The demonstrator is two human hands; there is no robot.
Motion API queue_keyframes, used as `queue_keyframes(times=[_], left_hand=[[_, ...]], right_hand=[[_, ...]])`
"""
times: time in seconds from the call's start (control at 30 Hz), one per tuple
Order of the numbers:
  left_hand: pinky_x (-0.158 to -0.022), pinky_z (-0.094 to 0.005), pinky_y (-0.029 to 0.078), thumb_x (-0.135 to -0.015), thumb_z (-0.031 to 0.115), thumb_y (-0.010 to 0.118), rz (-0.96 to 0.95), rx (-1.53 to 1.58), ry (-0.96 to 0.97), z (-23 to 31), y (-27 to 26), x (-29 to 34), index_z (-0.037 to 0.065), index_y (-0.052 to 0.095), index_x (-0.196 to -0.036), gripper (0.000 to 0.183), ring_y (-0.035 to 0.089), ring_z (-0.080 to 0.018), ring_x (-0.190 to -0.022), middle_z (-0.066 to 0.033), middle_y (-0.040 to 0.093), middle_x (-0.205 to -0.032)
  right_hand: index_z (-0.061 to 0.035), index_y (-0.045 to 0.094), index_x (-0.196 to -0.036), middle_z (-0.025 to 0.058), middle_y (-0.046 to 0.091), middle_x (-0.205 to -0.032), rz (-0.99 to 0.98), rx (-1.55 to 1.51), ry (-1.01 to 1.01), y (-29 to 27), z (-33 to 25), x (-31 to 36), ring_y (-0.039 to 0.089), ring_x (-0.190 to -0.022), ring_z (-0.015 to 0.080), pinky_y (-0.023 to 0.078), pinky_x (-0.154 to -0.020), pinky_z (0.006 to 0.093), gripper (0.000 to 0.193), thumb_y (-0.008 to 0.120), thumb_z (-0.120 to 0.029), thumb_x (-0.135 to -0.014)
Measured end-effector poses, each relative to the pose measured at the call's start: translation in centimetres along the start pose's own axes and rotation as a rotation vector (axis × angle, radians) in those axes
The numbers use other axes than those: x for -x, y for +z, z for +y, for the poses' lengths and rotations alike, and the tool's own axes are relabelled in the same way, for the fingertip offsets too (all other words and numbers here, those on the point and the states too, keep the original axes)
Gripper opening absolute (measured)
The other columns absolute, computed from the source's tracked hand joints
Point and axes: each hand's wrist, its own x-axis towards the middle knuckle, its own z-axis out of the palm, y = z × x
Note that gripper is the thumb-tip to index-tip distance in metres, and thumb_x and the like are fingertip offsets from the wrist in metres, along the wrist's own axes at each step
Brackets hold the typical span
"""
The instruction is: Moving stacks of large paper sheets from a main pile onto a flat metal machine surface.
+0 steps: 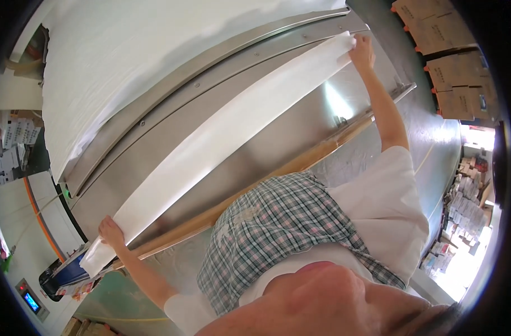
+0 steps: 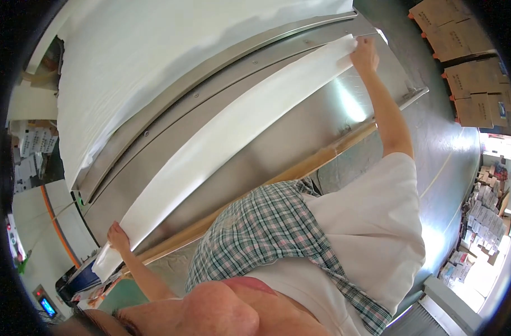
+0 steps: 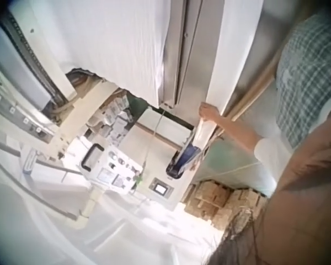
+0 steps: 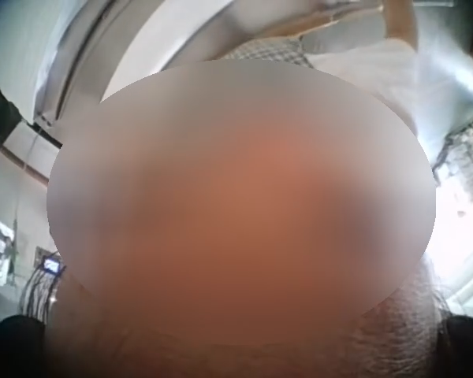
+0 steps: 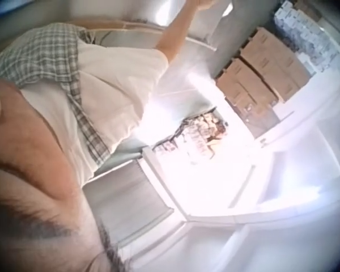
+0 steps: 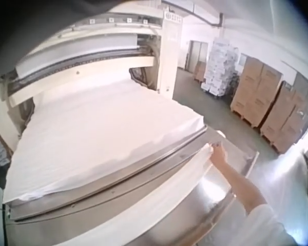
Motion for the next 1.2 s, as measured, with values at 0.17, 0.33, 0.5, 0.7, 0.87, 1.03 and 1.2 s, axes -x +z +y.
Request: queue_keyframes(times=[0.17, 0.33, 0.5, 0.7, 0.87, 1.03, 1.2], left_hand=[[-0.094, -0.0615, 0.020, -0.089, 0.047, 0.027, 0.013, 0.034, -0.005, 2.9, 0.2, 1.4, 0.018, 0.052, -0.115, 0.046, 0.027, -0.0318, -0.125, -0.0052, 0.042, -0.129], [-0.095, -0.0610, 0.018, -0.089, 0.051, 0.023, 0.002, 0.002, -0.011, 3.9, 0.4, 2.1, 0.020, 0.050, -0.119, 0.051, 0.024, -0.0312, -0.127, -0.0048, 0.040, -0.132], [-0.095, -0.0613, 0.018, -0.089, 0.052, 0.023, -0.024, 0.022, -0.008, 3.9, 0.5, 2.0, 0.019, 0.051, -0.119, 0.052, 0.025, -0.0307, -0.127, -0.0043, 0.040, -0.131], [-0.094, -0.0621, 0.018, -0.089, 0.051, 0.024, 0.014, 0.012, 0.011, 3.1, 0.8, 2.1, 0.019, 0.050, -0.118, 0.051, 0.026, -0.0308, -0.126, -0.0029, 0.042, -0.130], [-0.094, -0.0625, 0.019, -0.089, 0.050, 0.024, -0.012, 0.027, -0.008, 3.0, 0.8, 1.9, 0.018, 0.050, -0.118, 0.050, 0.027, -0.0311, -0.125, -0.0024, 0.043, -0.129], [-0.094, -0.0629, 0.018, -0.089, 0.049, 0.025, 0.007, 0.040, -0.006, 3.7, 0.7, 2.2, 0.017, 0.052, -0.116, 0.050, 0.027, -0.0306, -0.125, -0.0034, 0.044, -0.127], [-0.094, -0.0633, 0.017, -0.089, 0.050, 0.024, -0.007, 0.045, -0.015, 3.9, 0.5, 2.4, 0.016, 0.051, -0.117, 0.051, 0.027, -0.0305, -0.125, -0.0038, 0.044, -0.127]], right_hand=[[-0.0137, 0.055, -0.103, 0.0116, 0.052, -0.105, 0.017, -0.035, 0.249, 5.1, 6.5, -3.6, 0.054, -0.094, 0.0307, 0.047, -0.075, 0.0413, 0.035, 0.060, -0.019, -0.069], [-0.0067, 0.057, -0.094, 0.0108, 0.059, -0.086, 0.032, -0.197, 0.342, 5.2, 9.8, -5.1, 0.060, -0.082, 0.0286, 0.050, -0.066, 0.0375, 0.026, 0.058, -0.024, -0.074], [-0.0039, 0.055, -0.072, 0.0046, 0.055, -0.060, -0.382, -1.368, 0.828, 3.1, 6.7, -3.3, 0.060, -0.061, 0.0133, 0.044, -0.041, 0.0200, 0.025, 0.051, -0.025, -0.085], [-0.0064, 0.055, -0.076, 0.0026, 0.055, -0.063, -0.630, -1.299, 0.660, 1.0, 4.2, -2.2, 0.052, -0.048, 0.0070, 0.033, -0.034, 0.0182, 0.015, 0.057, -0.021, -0.081], [-0.0053, 0.057, -0.073, 0.0036, 0.056, -0.060, -0.479, -1.169, 0.644, 1.9, 5.7, -1.9, 0.051, -0.046, 0.0106, 0.030, -0.036, 0.0226, 0.017, 0.063, -0.021, -0.074], [-0.0033, 0.060, -0.072, 0.0051, 0.059, -0.062, -0.539, -0.794, 0.504, 3.5, 7.3, -1.7, 0.057, -0.055, 0.0125, 0.037, -0.043, 0.0241, 0.021, 0.064, -0.024, -0.071], [-0.0006, 0.062, -0.079, 0.0127, 0.063, -0.070, 0.065, -0.067, 0.068, 1.8, 5.8, -2.9, 0.062, -0.067, 0.0258, 0.048, -0.062, 0.0381, 0.030, 0.052, -0.029, -0.081]])
